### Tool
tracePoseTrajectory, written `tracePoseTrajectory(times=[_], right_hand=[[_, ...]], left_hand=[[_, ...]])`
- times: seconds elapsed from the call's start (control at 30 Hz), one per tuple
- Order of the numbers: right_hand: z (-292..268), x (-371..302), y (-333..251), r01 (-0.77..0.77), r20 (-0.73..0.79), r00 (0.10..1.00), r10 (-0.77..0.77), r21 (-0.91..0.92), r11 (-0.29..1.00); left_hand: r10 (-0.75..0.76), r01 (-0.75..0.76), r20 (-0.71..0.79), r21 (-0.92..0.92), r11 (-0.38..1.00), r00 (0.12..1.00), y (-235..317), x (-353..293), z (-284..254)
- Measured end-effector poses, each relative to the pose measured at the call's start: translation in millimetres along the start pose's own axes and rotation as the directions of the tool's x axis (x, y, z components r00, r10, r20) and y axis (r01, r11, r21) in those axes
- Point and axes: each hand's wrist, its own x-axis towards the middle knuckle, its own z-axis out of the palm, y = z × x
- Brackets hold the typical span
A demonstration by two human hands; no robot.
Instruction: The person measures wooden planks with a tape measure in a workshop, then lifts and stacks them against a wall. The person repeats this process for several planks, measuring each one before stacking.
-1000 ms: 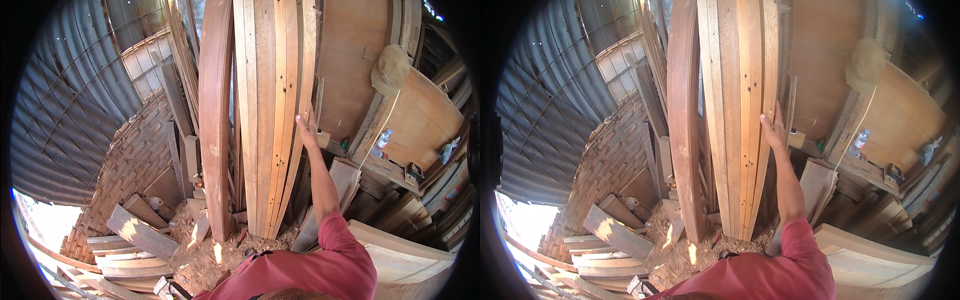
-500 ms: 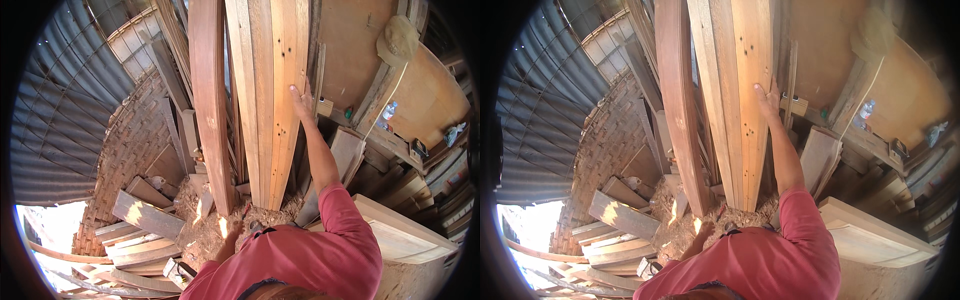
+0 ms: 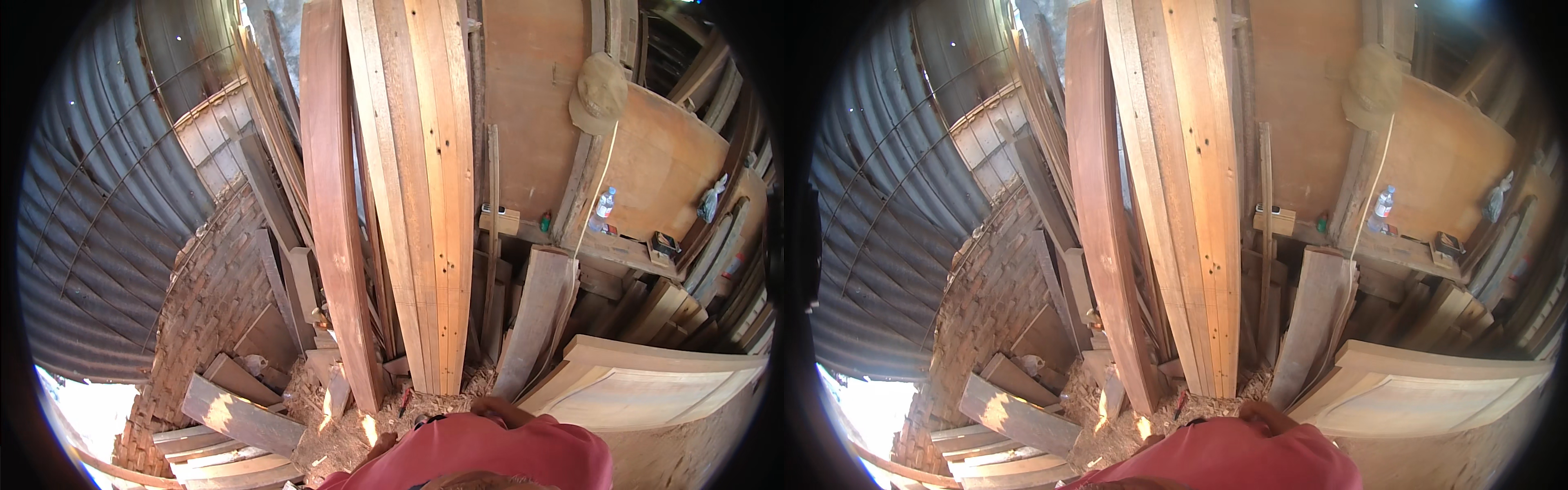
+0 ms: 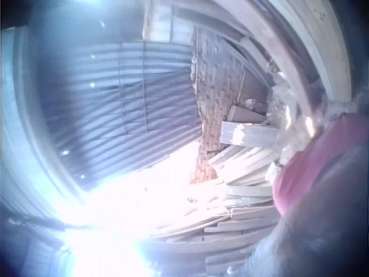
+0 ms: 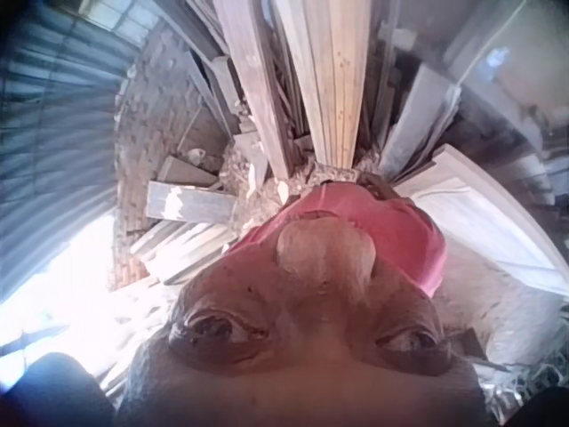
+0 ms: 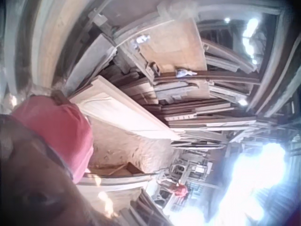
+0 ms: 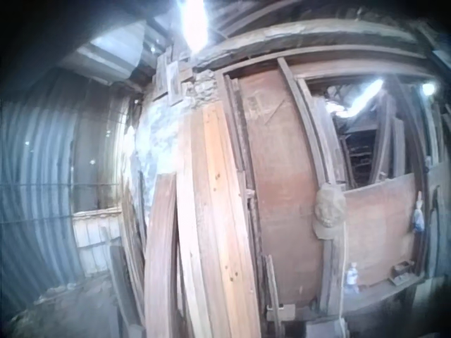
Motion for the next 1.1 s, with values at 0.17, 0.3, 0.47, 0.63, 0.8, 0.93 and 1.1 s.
tracePoseTrajectory(times=[0.17,0.3,0.47,0.63,0.8,0.93,1.1], right_hand=[[45.1,-52.8,17.5,-0.312,-0.352,0.835,0.422,0.328,0.892],[10.2,-71.2,25.7,-0.472,-0.224,0.712,0.666,0.55,0.69],[-18.1,-25.9,30.7,-0.442,-0.262,0.784,0.563,0.402,0.802],[-29.1,28.0,10.7,0.046,-0.434,0.882,-0.184,-0.31,0.95],[-9.8,-42.8,-19.9,0.128,-0.428,0.901,0.065,0.408,0.904],[51.8,-107.1,16.2,-0.062,-0.27,0.95,0.155,0.323,0.944],[163.9,-162.0,83.9,0.023,0.124,0.992,0.001,-0.193,0.981]], left_hand=[[-0.059,0.019,0.219,0.182,0.983,0.974,-29.6,-22.0,8.0],[-0.45,0.408,0.087,-0.596,0.691,0.889,-21.8,-11.7,1.0],[-0.505,0.097,-0.051,-0.96,0.261,0.862,12.9,7.4,-11.2],[-0.46,-0.047,-0.187,-0.953,0.299,0.868,54.5,-19.3,38.3],[-0.502,0.135,-0.075,-0.919,0.37,0.862,114.4,-69.5,118.0],[-0.522,0.225,-0.008,-0.896,0.382,0.853,168.9,-104.3,182.7],[-0.579,0.266,0.006,-0.892,0.365,0.816,213.3,-137.6,229.5]])
